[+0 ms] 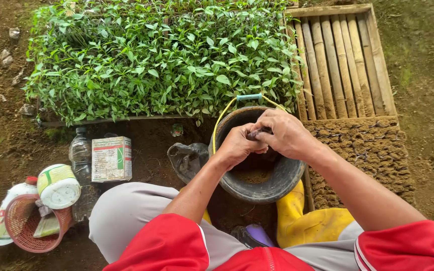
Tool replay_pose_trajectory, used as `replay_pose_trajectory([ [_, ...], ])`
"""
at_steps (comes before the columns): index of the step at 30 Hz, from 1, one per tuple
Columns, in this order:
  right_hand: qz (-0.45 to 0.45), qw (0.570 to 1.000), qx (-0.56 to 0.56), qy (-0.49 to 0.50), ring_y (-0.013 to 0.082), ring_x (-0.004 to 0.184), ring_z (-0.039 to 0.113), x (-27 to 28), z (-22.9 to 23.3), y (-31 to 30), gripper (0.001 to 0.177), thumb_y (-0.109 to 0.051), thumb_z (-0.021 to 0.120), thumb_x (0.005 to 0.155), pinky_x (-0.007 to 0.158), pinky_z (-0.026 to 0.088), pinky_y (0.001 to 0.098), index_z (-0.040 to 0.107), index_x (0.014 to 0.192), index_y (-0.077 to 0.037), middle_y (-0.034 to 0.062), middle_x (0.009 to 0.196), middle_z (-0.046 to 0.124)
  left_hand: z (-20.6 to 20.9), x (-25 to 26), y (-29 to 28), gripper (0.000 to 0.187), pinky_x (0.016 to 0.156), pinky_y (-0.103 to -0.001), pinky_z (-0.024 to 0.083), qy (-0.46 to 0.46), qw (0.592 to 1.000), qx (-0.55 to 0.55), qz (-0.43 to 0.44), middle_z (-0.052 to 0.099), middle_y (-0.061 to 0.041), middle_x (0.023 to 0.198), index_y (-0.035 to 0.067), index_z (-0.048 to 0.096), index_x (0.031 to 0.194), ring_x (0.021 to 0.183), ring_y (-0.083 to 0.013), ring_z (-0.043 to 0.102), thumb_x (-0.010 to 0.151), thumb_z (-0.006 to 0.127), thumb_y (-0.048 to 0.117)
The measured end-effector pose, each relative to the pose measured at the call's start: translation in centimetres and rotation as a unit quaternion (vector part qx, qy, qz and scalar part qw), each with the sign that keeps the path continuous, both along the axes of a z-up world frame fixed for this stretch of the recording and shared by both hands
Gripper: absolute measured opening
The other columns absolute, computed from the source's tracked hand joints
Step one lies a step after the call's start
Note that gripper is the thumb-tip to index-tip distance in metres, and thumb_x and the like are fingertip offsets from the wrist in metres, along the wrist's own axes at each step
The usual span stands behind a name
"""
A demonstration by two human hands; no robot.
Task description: Filling small plastic bags with soil from a bucket and placing them into a seedling tray for planting.
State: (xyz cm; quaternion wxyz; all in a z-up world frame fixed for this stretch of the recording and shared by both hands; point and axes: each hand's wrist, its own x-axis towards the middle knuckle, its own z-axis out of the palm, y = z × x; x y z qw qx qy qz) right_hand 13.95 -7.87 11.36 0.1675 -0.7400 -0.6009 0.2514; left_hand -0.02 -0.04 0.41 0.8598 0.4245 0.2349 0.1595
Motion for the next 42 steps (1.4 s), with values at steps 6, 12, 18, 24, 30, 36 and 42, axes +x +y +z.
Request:
replay_pose_trajectory([
  [6,0.025,0.998,0.009,-0.060,0.0387,0.120,0.060,0.2,7.0,-2.6,0.037,-0.018,0.067,0.089,0.099,0.050,0.0527,0.065,0.126,-0.013,0.0135,0.124,0.066,2.6,1.3,-0.1,0.033,0.067,-0.027,0.066,-0.036,0.999,-0.004,-0.031,0.072,-0.018,0.086,-0.005,0.071,0.111,0.074,-0.0216,0.075,0.078,0.079,-0.007],
  [12,-0.021,0.985,-0.040,-0.169,0.0311,0.126,0.057,1.1,13.9,-7.1,0.031,-0.012,0.054,0.093,0.105,0.047,0.0516,0.073,0.116,-0.019,0.0077,0.136,0.062,6.2,2.3,-1.1,0.037,0.072,-0.027,0.062,-0.098,0.989,-0.020,-0.105,0.073,-0.018,0.098,-0.005,0.068,0.114,0.081,-0.0212,0.072,0.079,0.073,-0.013],
  [18,0.005,0.974,-0.115,-0.197,0.0306,0.132,0.053,-2.2,15.5,-7.5,0.043,-0.002,0.049,0.091,0.108,0.047,0.0522,0.074,0.117,-0.025,0.0071,0.143,0.057,8.4,0.9,-3.7,0.036,0.076,-0.029,0.063,-0.113,0.985,0.012,-0.131,0.073,-0.018,0.099,-0.005,0.067,0.114,0.083,-0.0214,0.071,0.078,0.074,-0.012],
  [24,0.066,0.966,-0.140,-0.207,0.0350,0.138,0.050,-4.2,13.5,-6.9,0.042,0.000,0.043,0.092,0.108,0.048,0.0566,0.073,0.107,-0.025,0.0063,0.145,0.054,8.0,-2.0,-3.7,0.040,0.071,-0.031,0.067,-0.123,0.988,0.018,-0.092,0.072,-0.020,0.092,-0.008,0.068,0.114,0.077,-0.0258,0.076,0.076,0.078,-0.012],
  [30,0.124,0.977,-0.051,-0.167,0.0372,0.138,0.048,-4.1,12.6,-4.9,0.036,0.000,0.044,0.091,0.104,0.049,0.0554,0.069,0.095,-0.025,0.0065,0.142,0.054,7.8,-2.8,-3.5,0.039,0.070,-0.032,0.066,-0.131,0.989,0.031,-0.061,0.072,-0.017,0.085,-0.005,0.070,0.107,0.077,-0.0250,0.075,0.071,0.082,-0.012],
  [36,0.092,0.987,-0.051,-0.118,0.0339,0.140,0.047,-3.1,11.9,-5.2,0.040,0.002,0.043,0.093,0.104,0.048,0.0561,0.072,0.091,-0.025,0.0056,0.141,0.057,7.8,-2.0,-3.5,0.036,0.073,-0.031,0.064,-0.127,0.988,0.043,-0.071,0.073,-0.011,0.083,0.000,0.071,0.102,0.080,-0.0186,0.074,0.070,0.085,-0.009],
  [42,0.068,0.994,-0.047,-0.070,0.0347,0.135,0.052,-2.6,11.5,-6.4,0.042,0.003,0.044,0.095,0.103,0.049,0.0577,0.076,0.089,-0.024,0.0075,0.140,0.060,8.7,-3.0,-3.7,0.039,0.077,-0.032,0.063,-0.122,0.989,0.040,-0.078,0.075,-0.014,0.088,0.000,0.072,0.107,0.082,-0.0199,0.075,0.071,0.085,-0.007],
])
